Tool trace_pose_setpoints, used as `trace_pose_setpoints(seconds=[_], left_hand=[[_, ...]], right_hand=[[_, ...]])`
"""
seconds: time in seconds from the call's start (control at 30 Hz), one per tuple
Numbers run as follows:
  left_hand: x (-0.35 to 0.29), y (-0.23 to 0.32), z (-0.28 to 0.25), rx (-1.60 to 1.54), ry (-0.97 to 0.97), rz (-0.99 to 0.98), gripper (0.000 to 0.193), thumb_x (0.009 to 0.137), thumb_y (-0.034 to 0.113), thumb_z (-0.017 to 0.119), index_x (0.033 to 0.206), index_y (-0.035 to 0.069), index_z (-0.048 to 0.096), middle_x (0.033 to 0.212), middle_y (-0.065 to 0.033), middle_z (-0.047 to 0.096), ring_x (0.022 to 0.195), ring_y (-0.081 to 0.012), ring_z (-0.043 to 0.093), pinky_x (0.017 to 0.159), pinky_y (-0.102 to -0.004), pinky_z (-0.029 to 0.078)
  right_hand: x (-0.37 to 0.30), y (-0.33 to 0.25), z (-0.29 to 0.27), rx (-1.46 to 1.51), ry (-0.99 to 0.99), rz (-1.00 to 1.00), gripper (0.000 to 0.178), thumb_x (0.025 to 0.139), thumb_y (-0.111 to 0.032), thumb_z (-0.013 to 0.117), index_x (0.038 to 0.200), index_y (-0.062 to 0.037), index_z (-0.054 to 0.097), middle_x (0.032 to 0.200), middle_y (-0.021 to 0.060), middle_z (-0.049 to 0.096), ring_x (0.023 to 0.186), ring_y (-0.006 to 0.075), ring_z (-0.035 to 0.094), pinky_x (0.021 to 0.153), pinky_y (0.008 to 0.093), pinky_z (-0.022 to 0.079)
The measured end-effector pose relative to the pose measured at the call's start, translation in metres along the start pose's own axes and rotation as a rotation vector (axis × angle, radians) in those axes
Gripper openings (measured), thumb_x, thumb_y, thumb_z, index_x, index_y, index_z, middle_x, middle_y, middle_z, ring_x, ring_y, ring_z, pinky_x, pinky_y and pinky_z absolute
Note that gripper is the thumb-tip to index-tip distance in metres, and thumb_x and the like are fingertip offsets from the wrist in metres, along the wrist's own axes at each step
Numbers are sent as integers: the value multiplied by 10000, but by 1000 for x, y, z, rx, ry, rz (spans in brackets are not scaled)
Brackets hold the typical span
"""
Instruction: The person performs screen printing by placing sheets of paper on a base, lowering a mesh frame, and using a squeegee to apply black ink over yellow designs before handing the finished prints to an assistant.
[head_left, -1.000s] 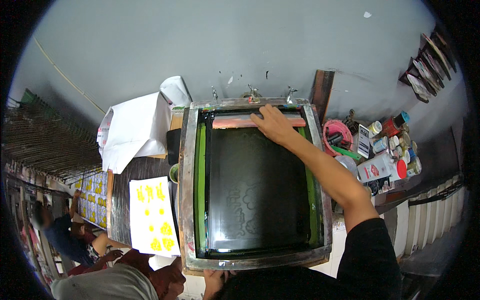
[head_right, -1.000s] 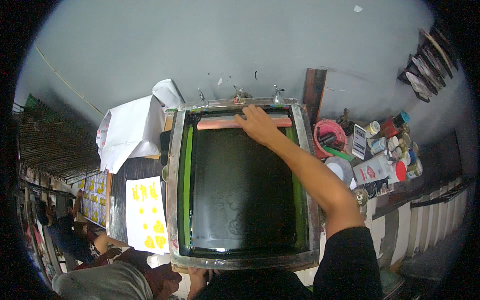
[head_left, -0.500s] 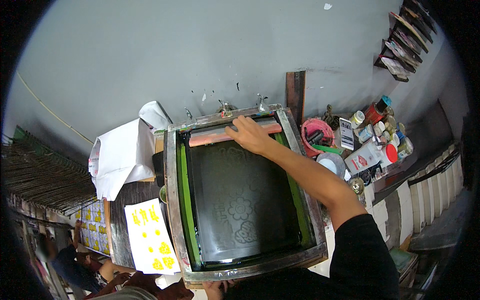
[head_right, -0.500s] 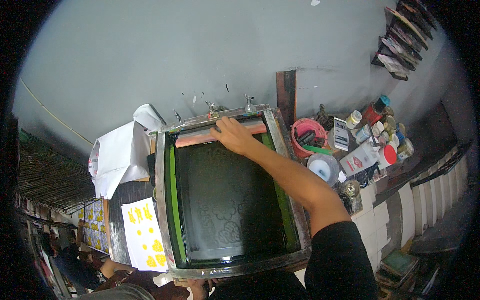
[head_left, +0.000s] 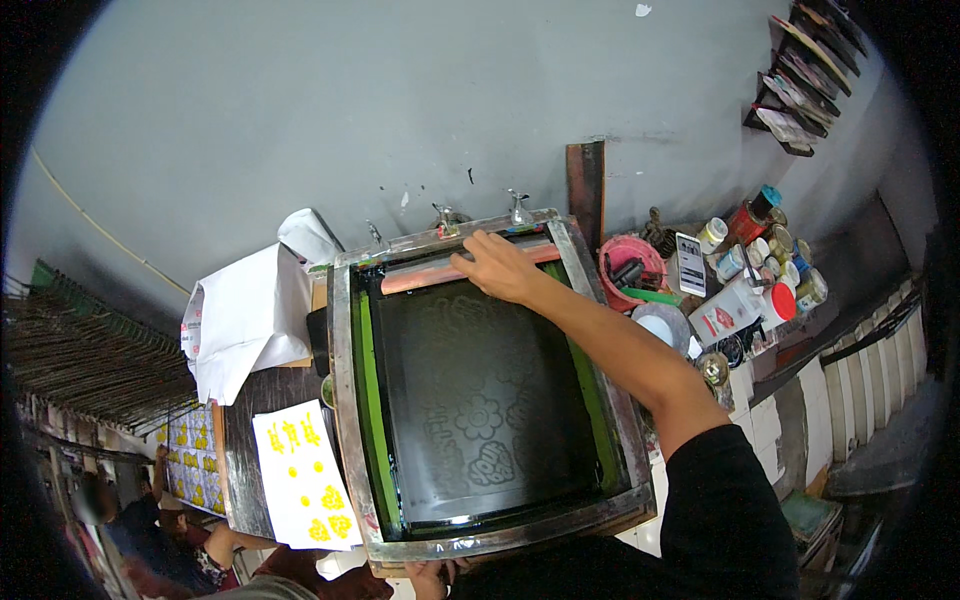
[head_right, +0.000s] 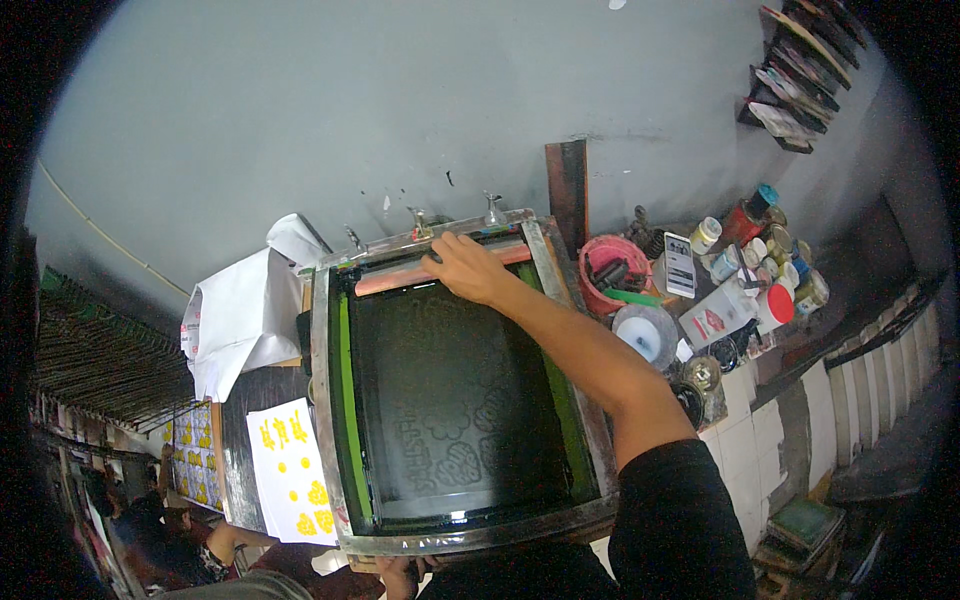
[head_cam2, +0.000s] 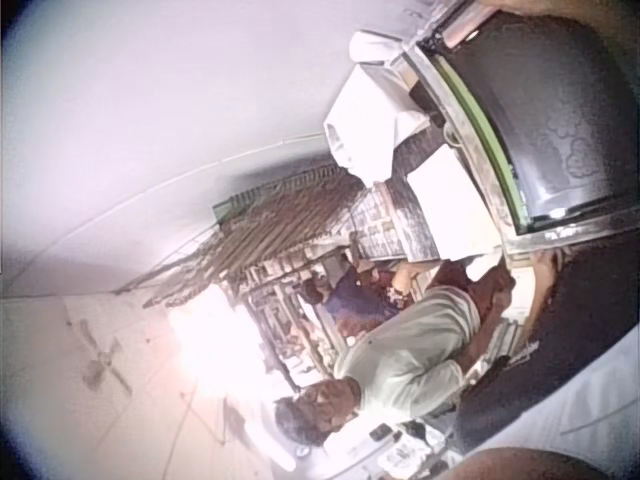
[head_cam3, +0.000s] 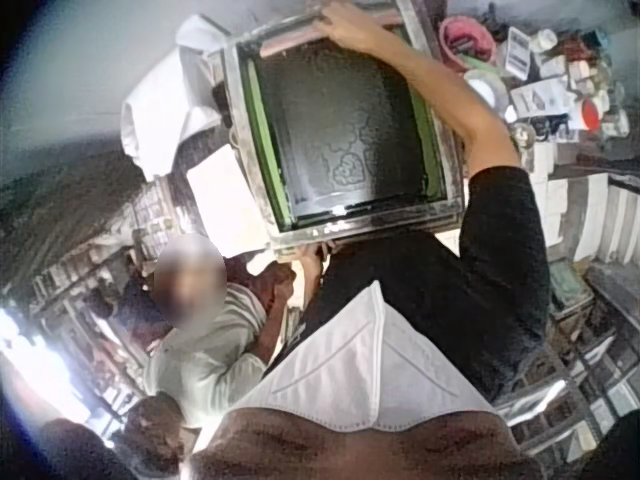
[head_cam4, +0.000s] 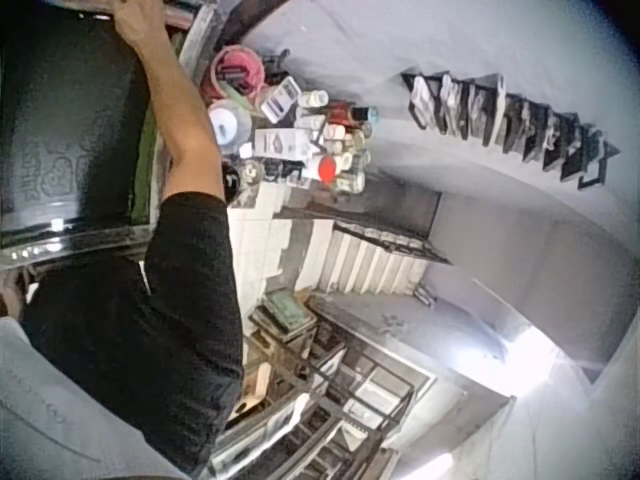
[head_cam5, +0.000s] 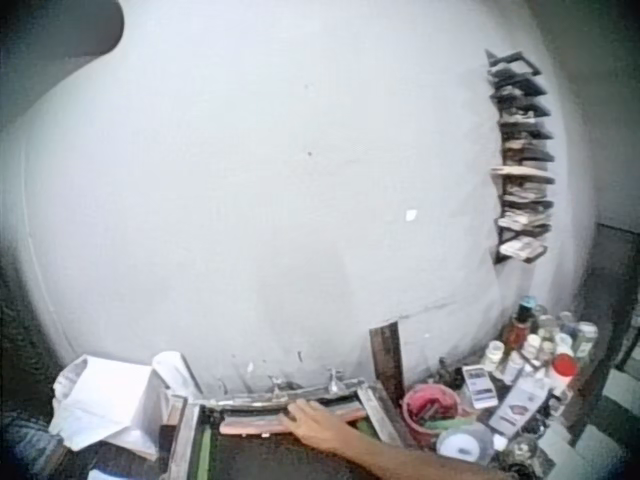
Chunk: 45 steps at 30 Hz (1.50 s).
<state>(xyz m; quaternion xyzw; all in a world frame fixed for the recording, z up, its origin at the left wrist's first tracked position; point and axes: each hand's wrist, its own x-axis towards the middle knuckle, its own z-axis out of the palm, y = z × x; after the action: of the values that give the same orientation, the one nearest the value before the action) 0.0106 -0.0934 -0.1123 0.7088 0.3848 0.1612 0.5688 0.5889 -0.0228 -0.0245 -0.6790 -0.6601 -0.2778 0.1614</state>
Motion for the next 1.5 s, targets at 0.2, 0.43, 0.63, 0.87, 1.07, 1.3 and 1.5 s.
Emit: trace_pose_setpoints(seconds=[0.2,0.43,0.63,0.87,1.07,1.3,1.5], left_hand=[[1,-23,-6,27,-1,27,378,1001,197,544,704,-14,644,606,-102,609,447,-148,442,453,-303,336],[14,4,-12,-369,-51,-114,249,967,162,600,851,-58,597,633,-171,626,405,-197,497,403,-319,367],[20,38,-7,-467,-44,-182,255,963,161,628,937,-86,568,636,-207,632,384,-226,529,376,-322,381],[19,70,5,-437,-72,-159,311,996,178,595,834,-86,608,624,-197,654,394,-190,517,383,-305,367],[15,73,7,-473,-29,-287,227,871,85,552,737,-59,664,680,-188,701,411,-143,488,380,-261,322],[14,75,8,-525,-30,-238,226,922,7,505,788,-47,679,722,-161,715,428,-117,493,387,-244,331],[15,69,8,-534,-64,-211,190,938,29,529,825,-40,664,727,-173,717,426,-123,493,381,-254,340]], right_hand=[[12,-6,-5,-46,-39,139,209,831,-132,661,1032,-79,683,980,78,633,996,264,601,850,387,470],[33,-10,-12,-30,-180,451,381,814,-151,712,1170,-50,621,1100,133,647,1055,298,594,899,399,412],[44,-17,-16,33,-262,444,383,791,-126,709,1156,-46,628,1075,139,648,1046,306,592,890,418,427],[35,-39,7,-93,53,433,275,879,-137,616,1133,-35,635,1050,128,637,1025,296,584,886,418,442],[58,-51,20,-85,-81,380,250,874,-110,620,1119,-62,618,1087,134,604,1061,303,563,883,428,435],[89,-18,-1,65,-450,331,360,813,-168,726,1144,-67,627,1162,169,652,1175,330,595,972,449,439],[64,-13,-7,68,-231,287,275,871,-134,686,1125,-57,617,1085,165,650,1094,342,605,922,478,456]])
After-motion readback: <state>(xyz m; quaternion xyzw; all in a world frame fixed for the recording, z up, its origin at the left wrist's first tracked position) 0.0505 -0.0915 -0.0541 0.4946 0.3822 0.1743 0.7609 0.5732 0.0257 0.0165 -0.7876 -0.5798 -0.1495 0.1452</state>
